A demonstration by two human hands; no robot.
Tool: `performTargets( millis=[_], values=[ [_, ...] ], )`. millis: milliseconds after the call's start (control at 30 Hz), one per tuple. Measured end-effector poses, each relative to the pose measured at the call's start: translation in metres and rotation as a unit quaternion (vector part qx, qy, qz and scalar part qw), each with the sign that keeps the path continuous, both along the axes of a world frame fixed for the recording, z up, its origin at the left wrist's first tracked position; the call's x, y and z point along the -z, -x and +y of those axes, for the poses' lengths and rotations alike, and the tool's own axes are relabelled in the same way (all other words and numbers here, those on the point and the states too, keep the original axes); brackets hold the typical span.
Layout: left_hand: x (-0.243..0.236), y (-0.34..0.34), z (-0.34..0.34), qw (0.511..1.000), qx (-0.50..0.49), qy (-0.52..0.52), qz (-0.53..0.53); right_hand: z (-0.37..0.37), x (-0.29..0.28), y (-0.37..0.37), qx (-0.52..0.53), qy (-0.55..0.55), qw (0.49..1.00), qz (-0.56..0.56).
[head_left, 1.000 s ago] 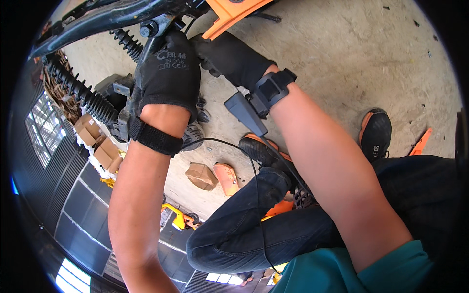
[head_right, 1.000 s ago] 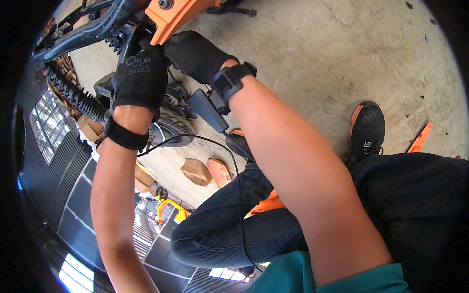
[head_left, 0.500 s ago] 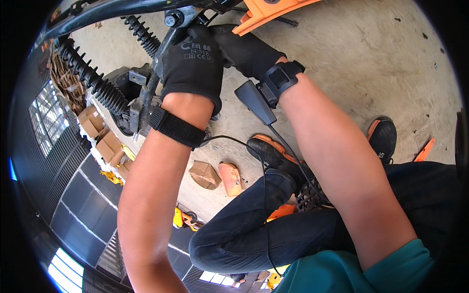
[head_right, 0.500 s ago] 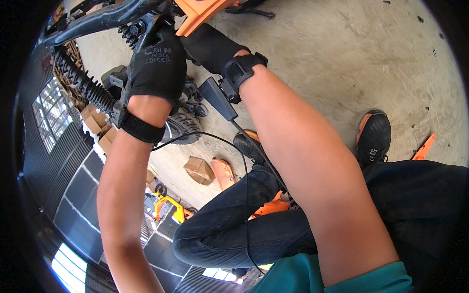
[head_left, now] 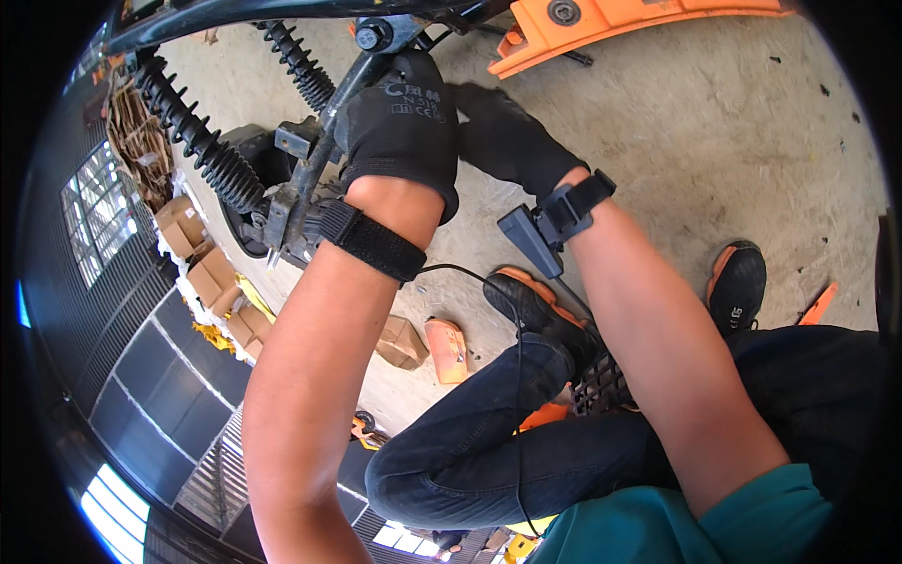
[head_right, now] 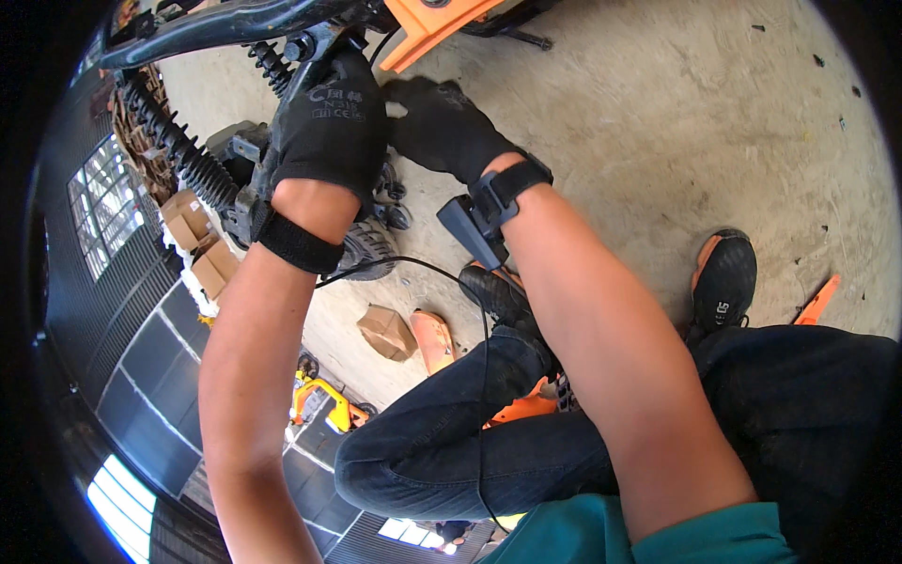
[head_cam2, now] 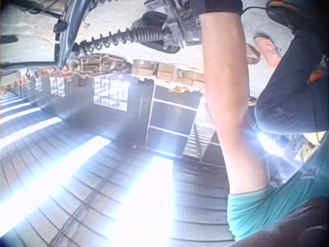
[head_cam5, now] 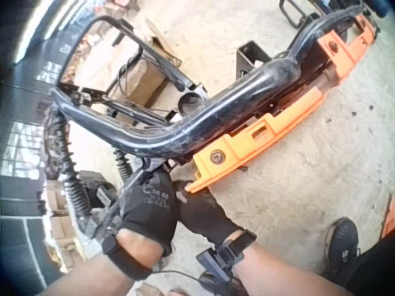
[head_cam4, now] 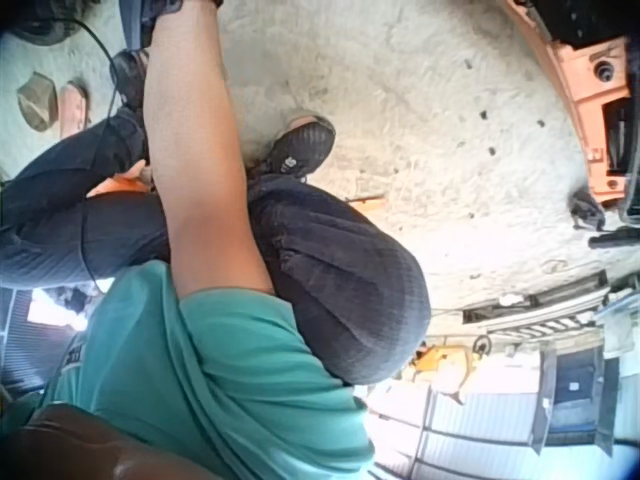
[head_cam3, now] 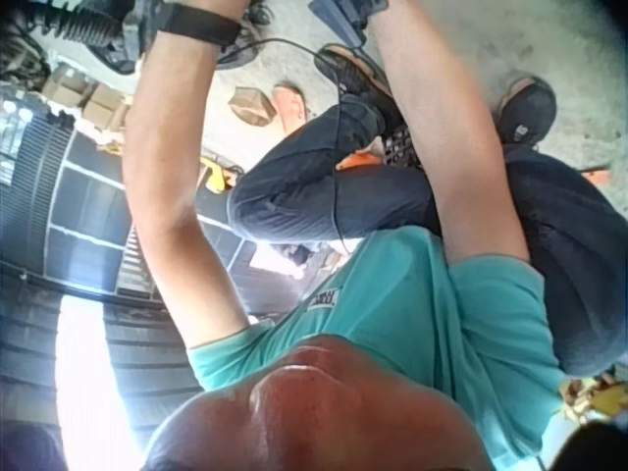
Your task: The person routes a cable through the metal frame of a motorcycle and manipulates wires and connectors by hand.
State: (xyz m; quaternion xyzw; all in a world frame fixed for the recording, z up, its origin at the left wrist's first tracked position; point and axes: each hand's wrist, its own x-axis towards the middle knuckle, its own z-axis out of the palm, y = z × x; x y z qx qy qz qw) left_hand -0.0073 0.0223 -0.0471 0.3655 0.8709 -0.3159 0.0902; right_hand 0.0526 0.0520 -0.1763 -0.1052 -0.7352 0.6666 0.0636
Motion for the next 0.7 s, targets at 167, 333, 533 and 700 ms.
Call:
performTargets(
  millis=[167, 333, 533, 700],
  values=[
    [-0.001, 0.0, 0.002, 1.0, 0.016, 0.021, 0.0, 0.009, 0.007, 0.016, 0.003, 0.023, 0.994, 0.104],
    [0.002, 0.004, -0.004, 0.999, 0.006, -0.031, 0.007, 0.004, -0.001, 0.024, -0.056, 0.274, 0.96, 0.031],
    [0.0, 0.001, 0.004, 0.999, -0.029, 0.013, -0.022, 0.001, 0.016, 0.025, -0.083, 0.323, 0.942, 0.02],
    [-0.004, 0.001, 0.005, 0.999, 0.035, 0.023, -0.014, -0.003, 0.043, 0.031, -0.121, 0.298, 0.941, 0.104]
  ],
)
